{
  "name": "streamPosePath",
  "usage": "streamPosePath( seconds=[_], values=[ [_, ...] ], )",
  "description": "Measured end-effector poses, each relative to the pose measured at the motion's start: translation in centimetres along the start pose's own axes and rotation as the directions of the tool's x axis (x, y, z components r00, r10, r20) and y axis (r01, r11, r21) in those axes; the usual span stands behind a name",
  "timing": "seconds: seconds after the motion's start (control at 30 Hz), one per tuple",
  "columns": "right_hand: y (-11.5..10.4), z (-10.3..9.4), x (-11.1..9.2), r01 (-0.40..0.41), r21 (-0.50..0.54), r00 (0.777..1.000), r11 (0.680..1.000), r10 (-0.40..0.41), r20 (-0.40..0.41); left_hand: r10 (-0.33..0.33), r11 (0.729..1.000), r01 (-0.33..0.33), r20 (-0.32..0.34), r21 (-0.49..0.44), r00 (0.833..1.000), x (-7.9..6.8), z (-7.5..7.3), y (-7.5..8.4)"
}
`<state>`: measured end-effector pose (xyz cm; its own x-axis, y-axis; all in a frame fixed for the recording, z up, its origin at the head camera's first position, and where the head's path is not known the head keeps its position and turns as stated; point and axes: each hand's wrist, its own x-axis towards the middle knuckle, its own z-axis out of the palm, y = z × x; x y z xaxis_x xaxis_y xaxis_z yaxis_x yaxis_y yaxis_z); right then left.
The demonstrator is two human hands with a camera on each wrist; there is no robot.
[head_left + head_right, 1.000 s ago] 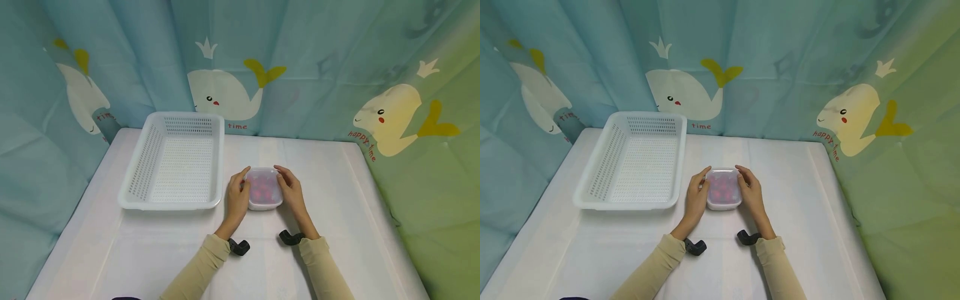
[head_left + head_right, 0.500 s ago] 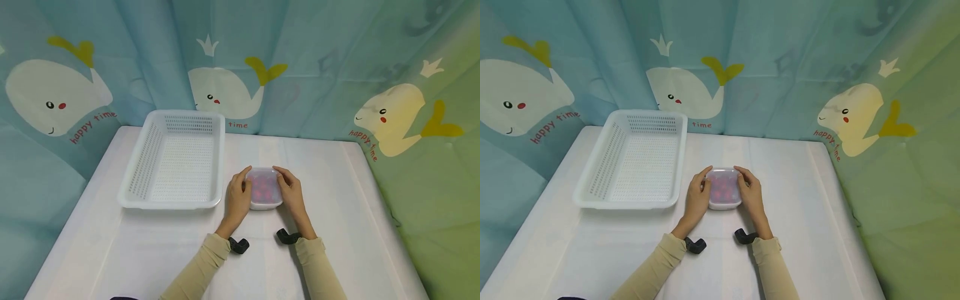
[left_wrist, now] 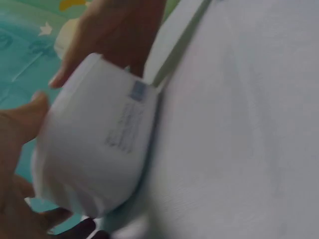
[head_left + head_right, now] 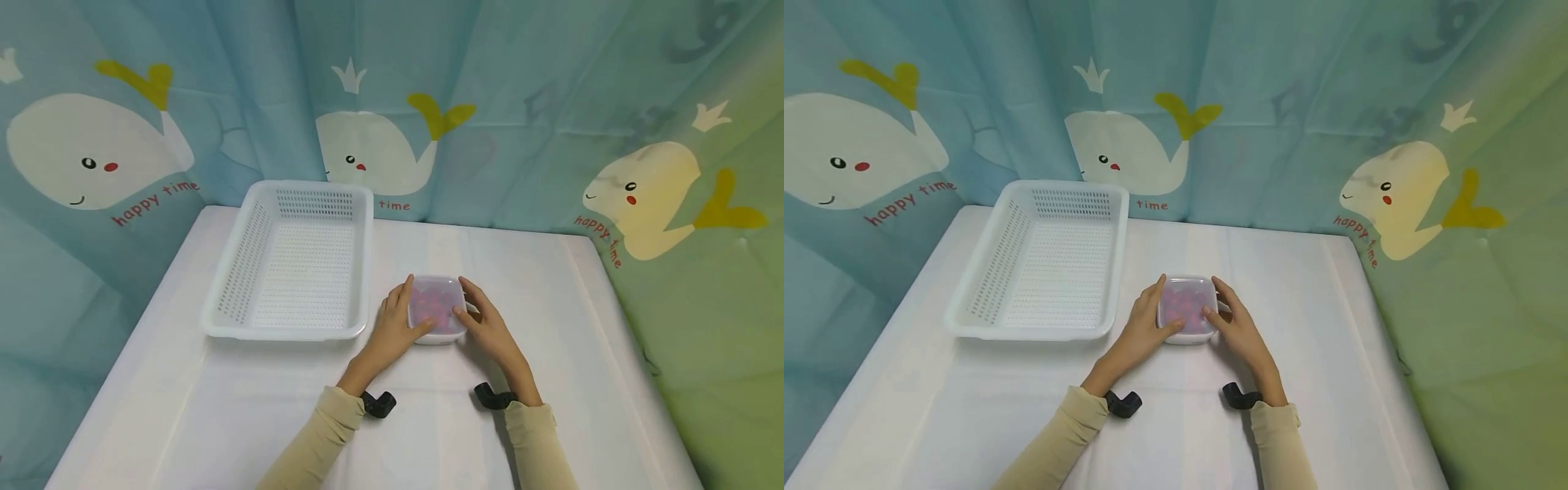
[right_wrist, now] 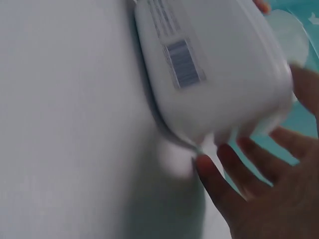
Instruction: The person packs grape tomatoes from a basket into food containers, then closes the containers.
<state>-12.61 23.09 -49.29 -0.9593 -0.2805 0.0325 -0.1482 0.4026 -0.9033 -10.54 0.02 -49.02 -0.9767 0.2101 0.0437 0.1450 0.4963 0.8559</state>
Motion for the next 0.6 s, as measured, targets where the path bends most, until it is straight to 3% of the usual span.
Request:
streamPosePath(
  seconds=[0.13,0.37,0.5,0.6],
  values=[
    [0.0,-0.4,-0.6,-0.023,0.041,0.995,0.999,0.019,0.097,-0.02,1.0,0.019,0.075,0.013,0.997,-0.3,-0.8,0.1],
    [0.0,-0.2,-1.1,-0.021,0.031,0.991,0.999,0.017,0.13,-0.063,0.998,0.062,0.087,0.011,0.994,-0.4,-0.8,0.1],
    [-0.7,-0.5,-0.9,-0.004,-0.063,0.99,0.998,0.013,0.141,-0.062,0.998,0.061,0.063,0.011,0.996,-0.2,-0.7,0.2],
    [-1.6,-0.7,-0.3,0.056,-0.18,0.985,0.982,-0.025,0.169,-0.048,0.998,0.046,0.049,0.046,0.998,0.0,-0.5,0.3]
  ],
)
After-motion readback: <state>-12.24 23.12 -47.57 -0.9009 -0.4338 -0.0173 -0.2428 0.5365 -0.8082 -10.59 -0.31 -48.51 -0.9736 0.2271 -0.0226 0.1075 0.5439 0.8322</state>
